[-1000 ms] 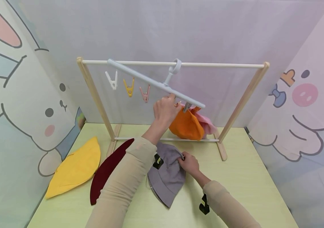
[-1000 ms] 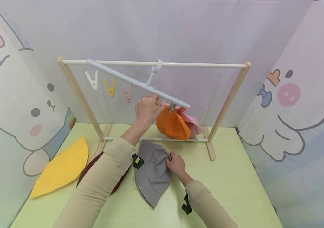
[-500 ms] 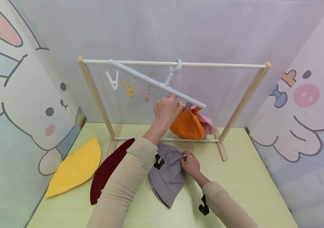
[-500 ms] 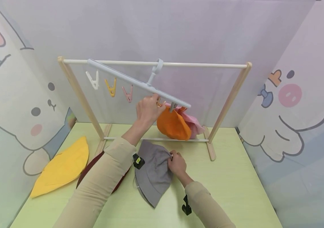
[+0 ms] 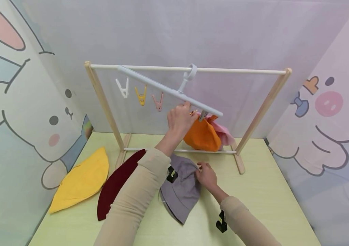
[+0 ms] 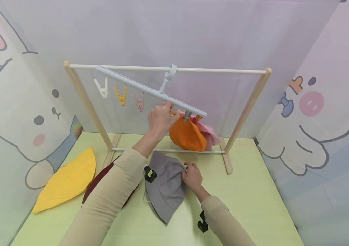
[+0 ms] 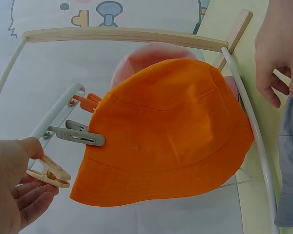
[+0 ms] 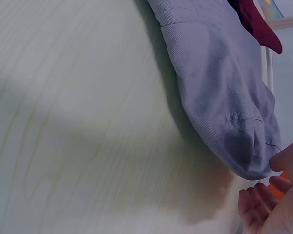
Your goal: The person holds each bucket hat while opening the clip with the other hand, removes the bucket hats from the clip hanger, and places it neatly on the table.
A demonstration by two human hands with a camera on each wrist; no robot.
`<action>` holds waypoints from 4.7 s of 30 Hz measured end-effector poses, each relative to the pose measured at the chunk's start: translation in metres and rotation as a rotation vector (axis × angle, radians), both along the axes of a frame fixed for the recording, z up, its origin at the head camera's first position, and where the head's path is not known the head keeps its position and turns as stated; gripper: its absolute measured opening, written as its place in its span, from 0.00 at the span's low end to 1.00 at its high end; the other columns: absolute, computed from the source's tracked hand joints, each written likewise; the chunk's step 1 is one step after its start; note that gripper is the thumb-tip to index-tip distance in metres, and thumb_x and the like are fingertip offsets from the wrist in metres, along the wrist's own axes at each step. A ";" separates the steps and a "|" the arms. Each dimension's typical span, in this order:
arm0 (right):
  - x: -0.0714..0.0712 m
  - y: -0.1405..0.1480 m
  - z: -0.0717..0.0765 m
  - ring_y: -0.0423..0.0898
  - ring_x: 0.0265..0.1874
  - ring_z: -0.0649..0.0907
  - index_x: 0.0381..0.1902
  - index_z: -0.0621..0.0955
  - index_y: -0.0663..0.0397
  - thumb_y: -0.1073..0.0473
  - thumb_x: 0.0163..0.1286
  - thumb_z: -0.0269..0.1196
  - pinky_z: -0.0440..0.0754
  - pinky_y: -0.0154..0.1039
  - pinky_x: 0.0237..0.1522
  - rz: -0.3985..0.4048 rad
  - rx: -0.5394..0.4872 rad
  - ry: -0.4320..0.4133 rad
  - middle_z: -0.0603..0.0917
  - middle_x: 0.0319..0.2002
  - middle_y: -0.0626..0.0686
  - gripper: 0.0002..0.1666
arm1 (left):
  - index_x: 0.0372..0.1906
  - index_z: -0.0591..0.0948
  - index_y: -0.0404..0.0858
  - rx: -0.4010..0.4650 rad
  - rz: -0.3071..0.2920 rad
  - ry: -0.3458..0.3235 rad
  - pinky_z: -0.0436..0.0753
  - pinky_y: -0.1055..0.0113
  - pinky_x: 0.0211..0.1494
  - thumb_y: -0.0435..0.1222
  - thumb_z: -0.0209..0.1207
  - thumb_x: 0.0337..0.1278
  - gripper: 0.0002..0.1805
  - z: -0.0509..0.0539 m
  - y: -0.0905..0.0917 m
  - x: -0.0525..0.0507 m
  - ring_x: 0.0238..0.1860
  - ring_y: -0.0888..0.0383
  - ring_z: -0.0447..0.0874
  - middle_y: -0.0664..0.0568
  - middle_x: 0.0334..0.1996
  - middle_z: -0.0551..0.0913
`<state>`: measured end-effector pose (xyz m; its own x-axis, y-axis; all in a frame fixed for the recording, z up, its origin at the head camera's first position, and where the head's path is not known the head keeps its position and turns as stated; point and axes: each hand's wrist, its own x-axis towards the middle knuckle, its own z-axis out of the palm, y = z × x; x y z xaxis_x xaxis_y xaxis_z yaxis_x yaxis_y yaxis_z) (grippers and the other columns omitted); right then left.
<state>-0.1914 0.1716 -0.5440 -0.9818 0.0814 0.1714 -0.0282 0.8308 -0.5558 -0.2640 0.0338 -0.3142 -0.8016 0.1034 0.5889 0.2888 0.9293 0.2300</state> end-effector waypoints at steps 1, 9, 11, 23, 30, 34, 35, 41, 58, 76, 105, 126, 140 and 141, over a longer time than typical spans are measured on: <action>0.000 0.001 0.001 0.52 0.30 0.81 0.45 0.80 0.56 0.62 0.56 0.61 0.76 0.47 0.27 0.001 -0.003 0.016 0.81 0.34 0.58 0.17 | 0.31 0.77 0.42 -0.001 0.001 0.001 0.59 0.70 0.15 0.49 0.57 0.53 0.14 0.000 0.000 0.000 0.13 0.56 0.67 0.54 0.14 0.66; 0.001 0.004 0.014 0.53 0.31 0.82 0.40 0.81 0.58 0.64 0.54 0.63 0.77 0.47 0.31 0.051 -0.065 0.147 0.81 0.33 0.57 0.13 | 0.29 0.77 0.42 -0.002 0.005 0.028 0.59 0.69 0.15 0.49 0.58 0.52 0.14 -0.001 0.001 0.000 0.12 0.56 0.68 0.54 0.13 0.67; 0.001 0.005 0.017 0.52 0.31 0.83 0.39 0.82 0.58 0.63 0.55 0.63 0.78 0.46 0.32 0.055 -0.068 0.169 0.82 0.33 0.56 0.12 | 0.29 0.77 0.42 -0.004 0.006 0.029 0.59 0.69 0.15 0.49 0.58 0.52 0.14 -0.002 0.001 0.000 0.12 0.56 0.67 0.54 0.13 0.67; -0.001 0.010 0.032 0.50 0.31 0.82 0.37 0.82 0.55 0.63 0.53 0.66 0.78 0.45 0.32 0.122 -0.009 0.353 0.83 0.32 0.53 0.11 | 0.29 0.77 0.42 -0.003 0.003 0.035 0.62 0.69 0.15 0.50 0.58 0.52 0.15 -0.003 0.002 0.000 0.12 0.56 0.69 0.53 0.13 0.69; -0.002 0.010 0.045 0.52 0.31 0.80 0.38 0.81 0.55 0.65 0.50 0.68 0.77 0.47 0.34 0.169 0.012 0.486 0.80 0.34 0.56 0.15 | 0.30 0.77 0.42 0.000 -0.002 0.046 0.63 0.69 0.15 0.50 0.58 0.53 0.15 -0.003 0.001 0.000 0.12 0.56 0.69 0.53 0.14 0.70; -0.001 0.010 0.055 0.55 0.33 0.78 0.39 0.81 0.56 0.65 0.48 0.69 0.75 0.48 0.36 0.207 0.010 0.542 0.79 0.33 0.58 0.17 | 0.30 0.77 0.42 0.001 -0.002 0.043 0.63 0.69 0.15 0.50 0.58 0.53 0.15 -0.003 0.001 -0.001 0.12 0.56 0.69 0.53 0.14 0.70; -0.001 0.010 0.057 0.55 0.33 0.78 0.39 0.81 0.56 0.65 0.48 0.69 0.74 0.49 0.37 0.215 0.008 0.554 0.79 0.34 0.58 0.17 | 0.30 0.77 0.42 0.001 -0.002 0.043 0.63 0.69 0.15 0.50 0.58 0.52 0.15 -0.003 0.001 -0.001 0.12 0.56 0.69 0.53 0.14 0.70; -0.001 0.014 0.071 0.55 0.37 0.78 0.42 0.80 0.58 0.65 0.48 0.68 0.74 0.49 0.39 0.229 -0.003 0.589 0.77 0.37 0.58 0.20 | 0.31 0.78 0.42 0.005 -0.007 0.042 0.65 0.69 0.15 0.50 0.59 0.52 0.15 -0.003 0.001 -0.001 0.13 0.56 0.70 0.53 0.14 0.71; -0.010 0.034 0.092 0.59 0.43 0.73 0.51 0.75 0.61 0.68 0.47 0.69 0.70 0.49 0.45 0.148 -0.089 0.664 0.74 0.43 0.64 0.30 | 0.27 0.78 0.42 0.017 -0.011 0.075 0.63 0.69 0.15 0.49 0.60 0.51 0.14 -0.005 0.002 -0.001 0.12 0.57 0.68 0.54 0.13 0.69; -0.025 0.050 0.092 0.59 0.48 0.72 0.55 0.73 0.62 0.66 0.52 0.67 0.70 0.52 0.49 0.058 -0.146 0.549 0.72 0.49 0.65 0.31 | 0.29 0.78 0.41 0.017 -0.020 0.063 0.64 0.69 0.15 0.49 0.60 0.51 0.14 -0.004 0.002 -0.001 0.12 0.57 0.69 0.54 0.13 0.68; -0.059 0.060 0.080 0.59 0.51 0.74 0.52 0.73 0.68 0.66 0.47 0.69 0.70 0.51 0.55 0.173 -0.122 0.562 0.76 0.51 0.63 0.32 | 0.27 0.77 0.42 0.033 -0.012 0.088 0.67 0.68 0.15 0.47 0.61 0.50 0.13 -0.005 0.004 0.000 0.12 0.56 0.69 0.54 0.13 0.69; -0.063 0.058 0.092 0.59 0.34 0.79 0.35 0.79 0.65 0.70 0.51 0.62 0.78 0.50 0.38 0.028 -0.067 0.522 0.80 0.37 0.61 0.10 | 0.27 0.78 0.42 0.056 -0.017 0.065 0.68 0.66 0.16 0.48 0.61 0.49 0.13 -0.005 0.007 0.001 0.13 0.55 0.70 0.54 0.14 0.70; -0.053 0.073 0.112 0.60 0.31 0.80 0.38 0.79 0.60 0.65 0.58 0.58 0.77 0.53 0.36 -0.064 -0.069 0.378 0.83 0.35 0.61 0.10 | 0.25 0.75 0.42 0.061 -0.015 0.066 0.67 0.66 0.15 0.46 0.61 0.47 0.12 -0.007 0.009 0.001 0.13 0.55 0.70 0.54 0.13 0.68; -0.052 0.073 0.114 0.60 0.30 0.80 0.39 0.79 0.60 0.65 0.58 0.58 0.77 0.53 0.35 -0.064 -0.068 0.378 0.83 0.35 0.61 0.10 | 0.25 0.74 0.42 0.061 -0.015 0.066 0.67 0.66 0.15 0.46 0.61 0.47 0.12 -0.007 0.008 0.001 0.13 0.55 0.69 0.54 0.13 0.68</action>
